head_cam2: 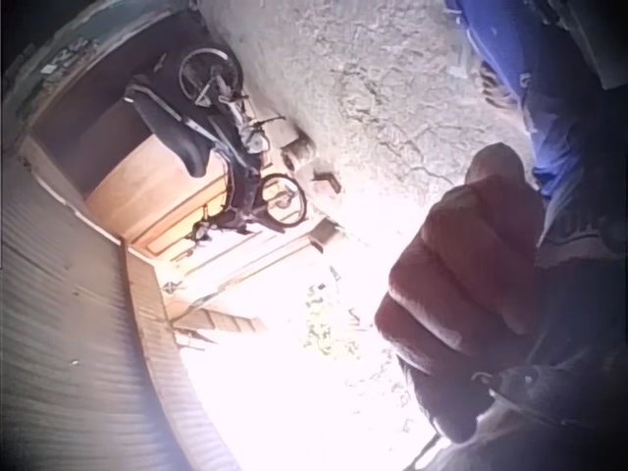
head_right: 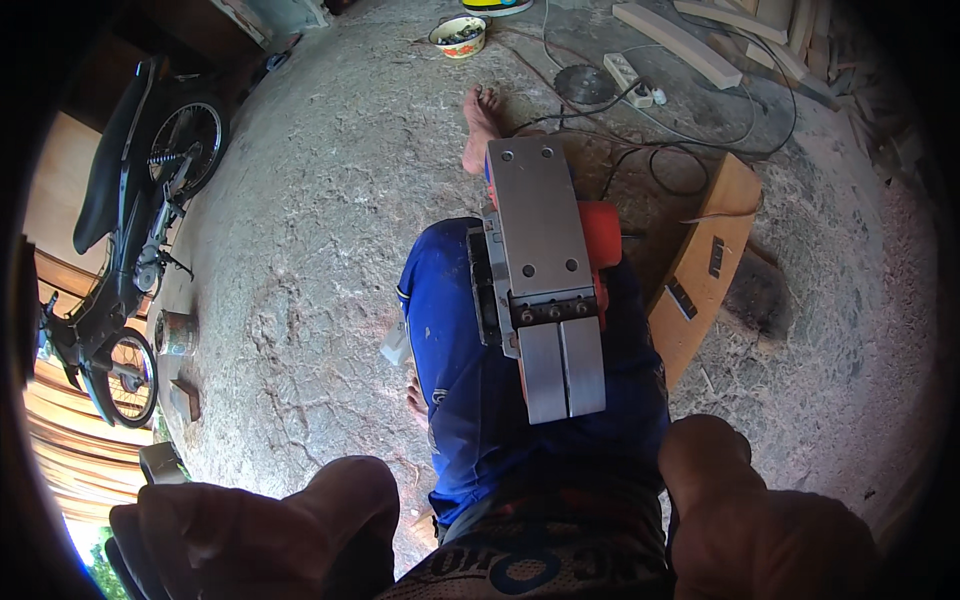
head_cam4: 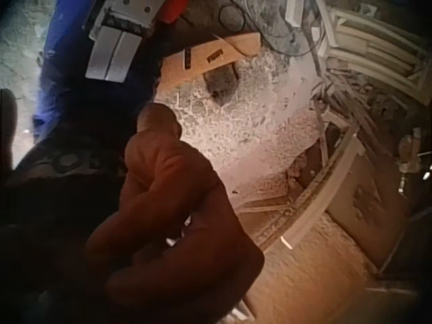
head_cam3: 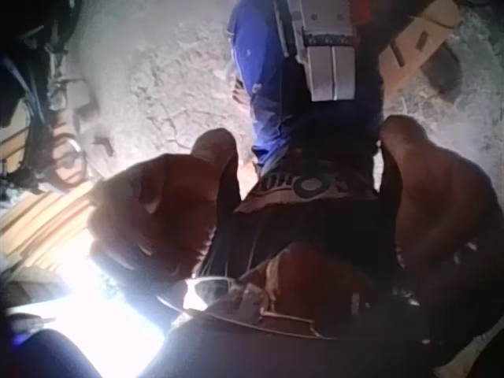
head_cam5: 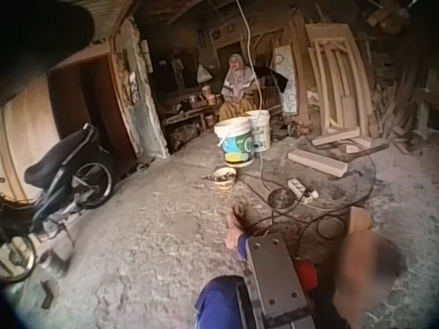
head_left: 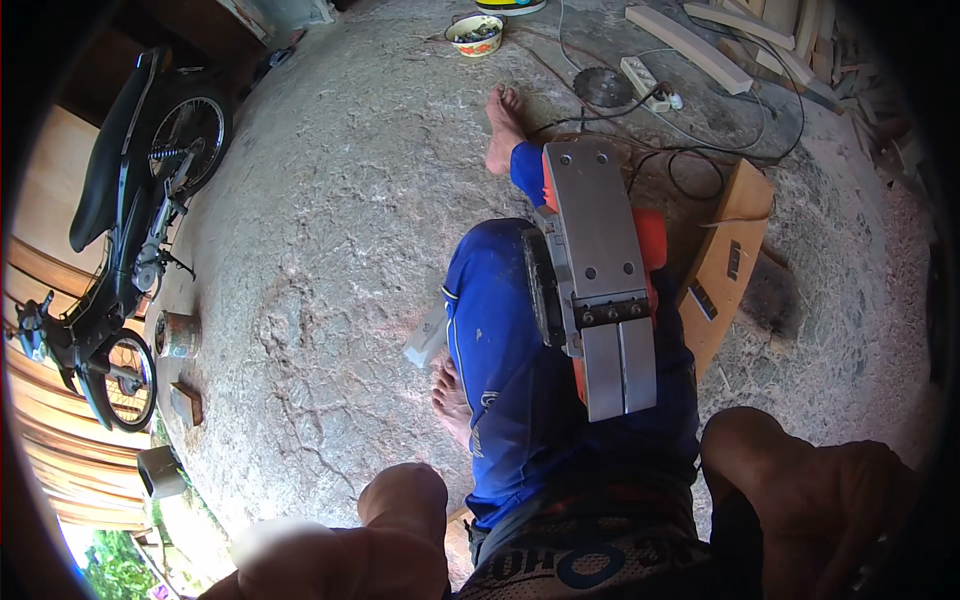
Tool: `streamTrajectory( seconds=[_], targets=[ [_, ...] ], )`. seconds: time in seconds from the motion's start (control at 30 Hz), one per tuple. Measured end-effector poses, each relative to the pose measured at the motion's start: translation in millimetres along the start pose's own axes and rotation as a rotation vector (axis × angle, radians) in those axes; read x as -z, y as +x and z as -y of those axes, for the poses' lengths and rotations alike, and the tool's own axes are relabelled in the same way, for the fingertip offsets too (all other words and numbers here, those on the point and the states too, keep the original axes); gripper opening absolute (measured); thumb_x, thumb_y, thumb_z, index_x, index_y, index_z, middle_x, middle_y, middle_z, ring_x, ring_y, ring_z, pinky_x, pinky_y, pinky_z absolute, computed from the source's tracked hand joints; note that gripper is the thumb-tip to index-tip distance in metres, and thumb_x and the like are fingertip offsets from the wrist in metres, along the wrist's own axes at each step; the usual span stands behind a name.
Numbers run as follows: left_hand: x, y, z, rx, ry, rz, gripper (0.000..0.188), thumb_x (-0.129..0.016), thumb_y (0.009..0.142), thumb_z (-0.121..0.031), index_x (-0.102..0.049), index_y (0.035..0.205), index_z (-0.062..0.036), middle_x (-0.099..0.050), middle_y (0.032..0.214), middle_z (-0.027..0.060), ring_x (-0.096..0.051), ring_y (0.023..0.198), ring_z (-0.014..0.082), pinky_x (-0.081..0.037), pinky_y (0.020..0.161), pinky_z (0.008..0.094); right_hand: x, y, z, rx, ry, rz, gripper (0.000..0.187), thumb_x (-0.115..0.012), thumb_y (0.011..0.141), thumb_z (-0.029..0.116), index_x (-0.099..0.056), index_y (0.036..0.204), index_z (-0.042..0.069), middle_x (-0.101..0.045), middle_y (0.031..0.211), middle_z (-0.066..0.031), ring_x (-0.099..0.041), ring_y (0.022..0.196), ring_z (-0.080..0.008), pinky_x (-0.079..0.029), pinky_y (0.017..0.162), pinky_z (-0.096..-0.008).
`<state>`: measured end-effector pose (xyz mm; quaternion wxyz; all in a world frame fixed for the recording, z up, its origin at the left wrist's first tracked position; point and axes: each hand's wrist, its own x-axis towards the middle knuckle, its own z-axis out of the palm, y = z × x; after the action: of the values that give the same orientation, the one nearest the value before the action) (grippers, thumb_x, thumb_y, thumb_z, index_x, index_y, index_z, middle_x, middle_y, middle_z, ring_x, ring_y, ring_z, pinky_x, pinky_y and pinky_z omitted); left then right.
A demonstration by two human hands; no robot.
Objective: The person sits on the floor and assembles a red and silver metal device using a T-handle Allen key. They tighten screws on the device, remove their glasses, and continue adjusting the components.
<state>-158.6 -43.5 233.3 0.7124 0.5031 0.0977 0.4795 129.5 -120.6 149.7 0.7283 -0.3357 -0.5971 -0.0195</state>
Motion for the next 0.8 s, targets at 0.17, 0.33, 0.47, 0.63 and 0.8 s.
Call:
streamTrajectory(
  seconds=[0.17,0.33,0.47,0.63,0.8],
  targets=[
    [-5.2,4.4,49.5,-0.766,-0.222,0.085,0.086,-0.063,0.078,-0.085,-0.061,0.103,-0.0031,-0.060,0.088,0.0121,-0.061,0.078,0.0231,-0.052,0.084,0.0403,-11.4,6.1,2.2,0.008,0.005,0.085,0.040,-0.062,0.100,0.034,-0.059,0.127,0.005,-0.048,0.140,-0.0112,-0.045,0.126,-0.0271,-0.043,0.098,-0.0397],
    [-23.5,37.2,71.7,-0.860,-0.189,0.096,0.044,-0.062,0.095,-0.049,-0.067,0.119,-0.0128,-0.056,0.089,0.0047,-0.054,0.081,0.0170,-0.048,0.084,0.0369,7.5,13.3,-3.1,-0.011,-0.165,0.118,0.047,-0.059,0.103,0.039,-0.060,0.134,0.003,-0.048,0.148,-0.0136,-0.043,0.137,-0.0307,-0.041,0.108,-0.0447],
    [33.0,59.9,141.5,-0.522,0.284,0.031,0.046,-0.068,0.100,-0.037,-0.061,0.125,0.0013,-0.063,0.120,0.0179,-0.065,0.108,0.0337,-0.055,0.093,0.0473,2.1,-1.5,-54.5,-0.154,-0.572,0.440,0.054,-0.056,0.104,0.042,-0.061,0.139,0.001,-0.048,0.155,-0.0156,-0.042,0.145,-0.0337,-0.040,0.115,-0.0488],
    [86.9,43.6,203.7,-0.075,1.231,0.434,0.104,-0.083,0.082,-0.050,-0.035,0.160,-0.0002,-0.044,0.157,0.0244,-0.040,0.148,0.0412,-0.027,0.124,0.0550,-14.5,-46.0,-99.7,-0.308,-0.876,0.885,0.059,-0.057,0.103,0.045,-0.059,0.145,0.004,-0.042,0.163,-0.0094,-0.030,0.155,-0.0317,-0.030,0.123,-0.0521],
    [100.0,38.6,224.4,-0.039,1.417,0.514,0.107,-0.083,0.079,-0.051,-0.033,0.163,-0.0070,-0.036,0.165,0.0221,-0.029,0.156,0.0394,-0.018,0.127,0.0568,-11.3,-64.5,-63.5,-0.360,-0.781,1.015,0.062,-0.062,0.100,0.046,-0.056,0.148,0.006,-0.040,0.165,-0.0059,-0.026,0.157,-0.0288,-0.025,0.124,-0.0565]
  ],
)
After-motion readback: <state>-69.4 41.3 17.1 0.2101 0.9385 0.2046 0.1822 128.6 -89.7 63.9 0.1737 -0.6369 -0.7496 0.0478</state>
